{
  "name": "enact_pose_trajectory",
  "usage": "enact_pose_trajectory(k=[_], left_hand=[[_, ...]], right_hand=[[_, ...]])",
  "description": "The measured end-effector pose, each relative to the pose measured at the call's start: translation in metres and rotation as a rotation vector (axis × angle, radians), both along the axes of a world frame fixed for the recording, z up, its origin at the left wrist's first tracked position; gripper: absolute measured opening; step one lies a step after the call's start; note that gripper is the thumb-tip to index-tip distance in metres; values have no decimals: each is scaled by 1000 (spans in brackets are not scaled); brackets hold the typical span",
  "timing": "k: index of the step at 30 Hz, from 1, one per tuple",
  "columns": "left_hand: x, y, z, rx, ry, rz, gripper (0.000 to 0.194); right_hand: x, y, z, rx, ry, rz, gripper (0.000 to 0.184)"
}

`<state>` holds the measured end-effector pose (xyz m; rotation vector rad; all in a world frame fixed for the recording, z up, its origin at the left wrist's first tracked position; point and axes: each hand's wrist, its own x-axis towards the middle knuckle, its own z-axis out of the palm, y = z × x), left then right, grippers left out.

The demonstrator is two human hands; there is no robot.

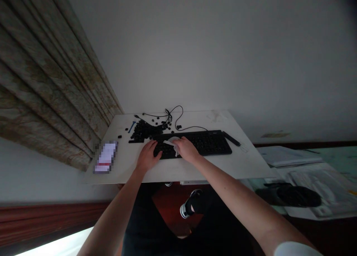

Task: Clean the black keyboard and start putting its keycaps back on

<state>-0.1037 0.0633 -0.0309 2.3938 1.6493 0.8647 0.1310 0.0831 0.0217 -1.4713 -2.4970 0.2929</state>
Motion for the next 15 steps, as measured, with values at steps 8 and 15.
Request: enact_pose_trajectory(k=[8,15], left_hand=[[-4,0,2,-16,2,-15,46],[-2,-1,-1,8,-7,-9,47]], right_hand=[[-34,2,1,25,-41,105,35],[45,-4,5,54,-208,43,42]])
